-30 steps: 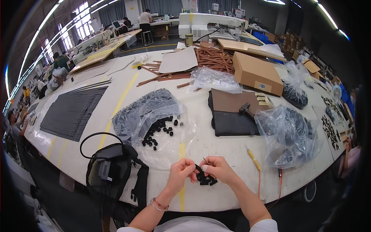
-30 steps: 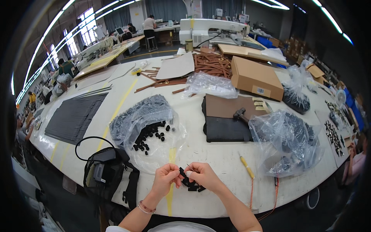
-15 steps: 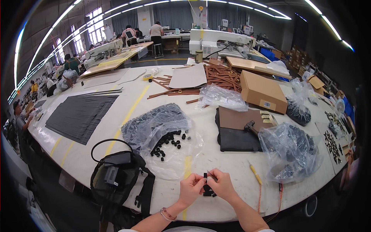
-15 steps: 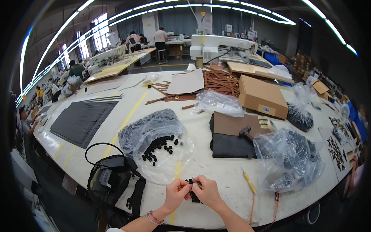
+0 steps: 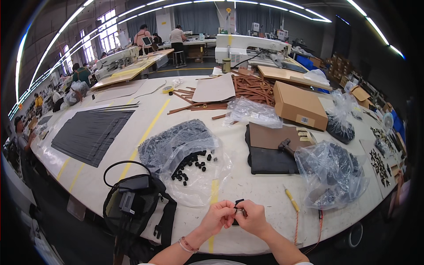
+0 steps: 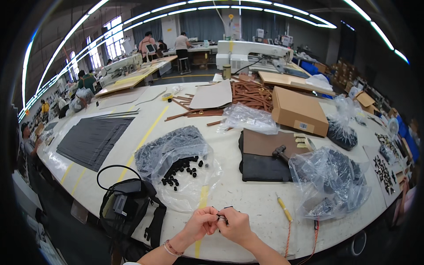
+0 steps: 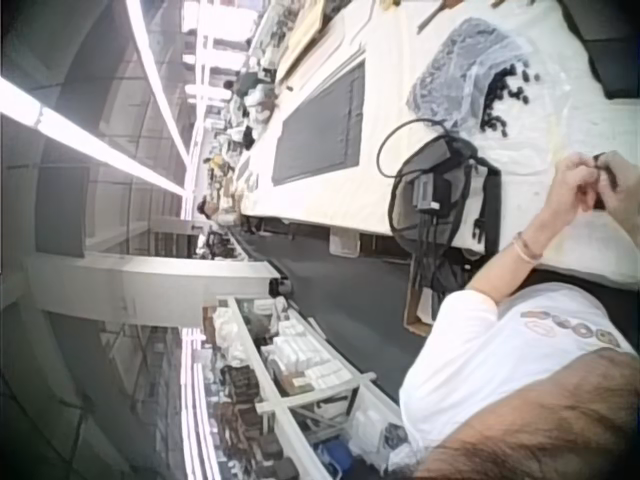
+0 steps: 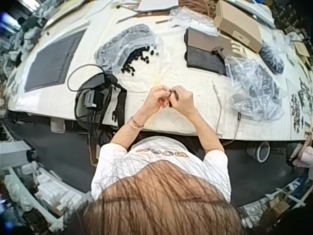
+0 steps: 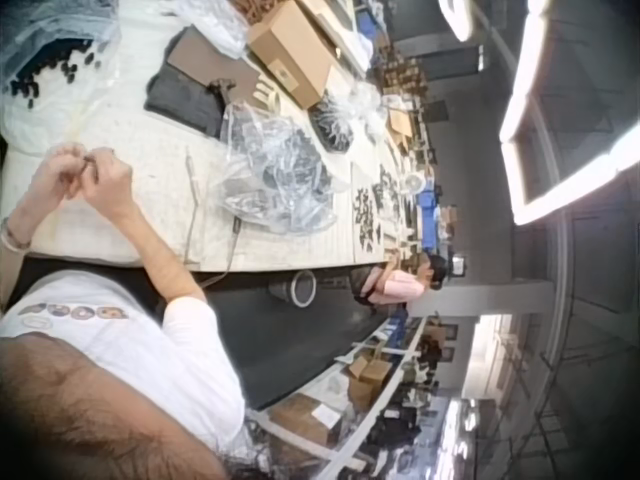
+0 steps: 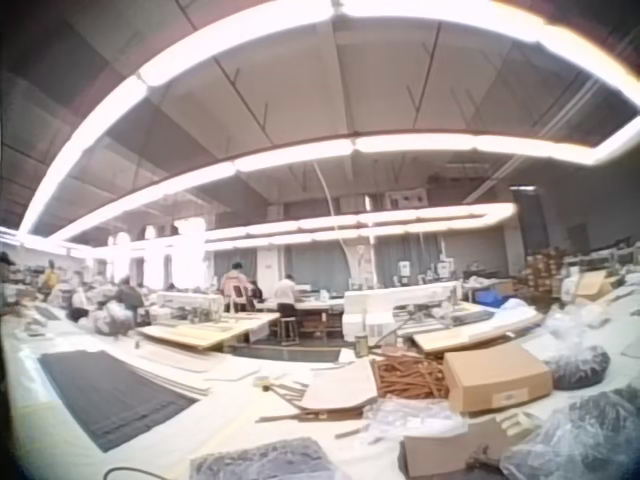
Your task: The person assembles small black plastic components by hand at a workshop table.
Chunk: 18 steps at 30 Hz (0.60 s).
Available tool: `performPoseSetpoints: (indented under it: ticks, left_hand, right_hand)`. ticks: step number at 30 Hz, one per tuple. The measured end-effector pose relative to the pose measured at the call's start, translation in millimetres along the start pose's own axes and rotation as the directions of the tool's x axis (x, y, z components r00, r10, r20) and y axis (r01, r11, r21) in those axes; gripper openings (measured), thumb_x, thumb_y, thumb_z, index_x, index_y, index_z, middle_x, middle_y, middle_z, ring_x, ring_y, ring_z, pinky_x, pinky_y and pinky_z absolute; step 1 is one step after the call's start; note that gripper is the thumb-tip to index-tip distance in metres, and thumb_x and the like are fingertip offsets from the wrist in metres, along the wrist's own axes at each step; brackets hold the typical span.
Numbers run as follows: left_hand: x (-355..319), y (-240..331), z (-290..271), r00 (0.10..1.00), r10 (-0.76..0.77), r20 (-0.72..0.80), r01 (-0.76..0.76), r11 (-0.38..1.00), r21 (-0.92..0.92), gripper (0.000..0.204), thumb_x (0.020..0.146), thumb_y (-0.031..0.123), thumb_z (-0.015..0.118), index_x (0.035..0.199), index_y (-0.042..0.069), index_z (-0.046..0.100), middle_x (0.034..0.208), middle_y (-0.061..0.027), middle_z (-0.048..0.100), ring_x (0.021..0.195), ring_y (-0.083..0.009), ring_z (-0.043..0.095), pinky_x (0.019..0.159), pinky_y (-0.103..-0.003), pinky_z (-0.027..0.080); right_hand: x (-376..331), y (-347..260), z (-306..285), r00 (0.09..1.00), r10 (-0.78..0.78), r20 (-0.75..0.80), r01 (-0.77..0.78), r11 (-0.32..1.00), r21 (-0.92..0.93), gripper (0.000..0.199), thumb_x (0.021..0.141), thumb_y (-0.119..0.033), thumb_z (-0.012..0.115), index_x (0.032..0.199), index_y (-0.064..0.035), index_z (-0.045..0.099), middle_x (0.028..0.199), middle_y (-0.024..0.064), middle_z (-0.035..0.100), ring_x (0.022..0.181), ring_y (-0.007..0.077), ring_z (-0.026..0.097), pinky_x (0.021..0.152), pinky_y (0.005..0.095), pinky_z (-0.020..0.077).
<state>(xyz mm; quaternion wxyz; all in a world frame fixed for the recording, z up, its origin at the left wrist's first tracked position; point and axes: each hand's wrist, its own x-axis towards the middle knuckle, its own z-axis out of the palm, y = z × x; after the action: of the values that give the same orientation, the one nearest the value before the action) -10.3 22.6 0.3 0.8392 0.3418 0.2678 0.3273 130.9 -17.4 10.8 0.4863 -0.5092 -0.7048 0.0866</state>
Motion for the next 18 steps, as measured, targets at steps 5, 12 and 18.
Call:
performPoseSetpoints:
  ticks: [5,12,18]
  left_hand:
    - [-1.7,-5.4,6.7,0.994,0.106,0.019,-0.108,0.987,0.120,0.008,0.081,0.010,0.054,0.084,0.002,0.051,0.065,-0.0023,0.056,0.045,-0.0068,0.049,0.039,-0.019,0.037]
    - [-3.8,-10.7,10.2,0.967,0.254,-0.029,-0.214,0.868,0.448,0.005,0.081,0.005,0.052,0.084,0.000,0.051,0.063,-0.0019,0.055,0.046,-0.0054,0.049,0.039,-0.017,0.038]
    - [-10.6,8.4,4.7,0.995,0.046,0.083,-0.071,0.945,0.320,0.003,0.077,-0.002,0.051,0.080,-0.002,0.051,0.063,-0.0055,0.055,0.045,-0.0076,0.051,0.038,-0.018,0.038]
  right_hand:
    - [3.7,-1.1,-7.6,0.931,0.345,0.120,-0.365,0.890,0.274,0.010,0.064,0.003,0.052,0.074,0.0017,0.053,0.058,0.0080,0.053,0.043,0.0097,0.044,0.042,0.0228,0.0367]
    - [6.7,2.1,-13.6,0.864,0.401,0.305,-0.481,0.837,0.260,0.015,0.065,0.000,0.051,0.079,0.0033,0.053,0.060,0.0044,0.049,0.050,0.0055,0.041,0.045,0.0213,0.0347]
    - [2.7,10.8,-26.7,0.733,0.356,0.580,-0.677,0.464,0.571,0.009,0.063,0.000,0.053,0.072,0.0001,0.050,0.063,-0.0012,0.048,0.047,0.0054,0.038,0.042,0.0198,0.0293]
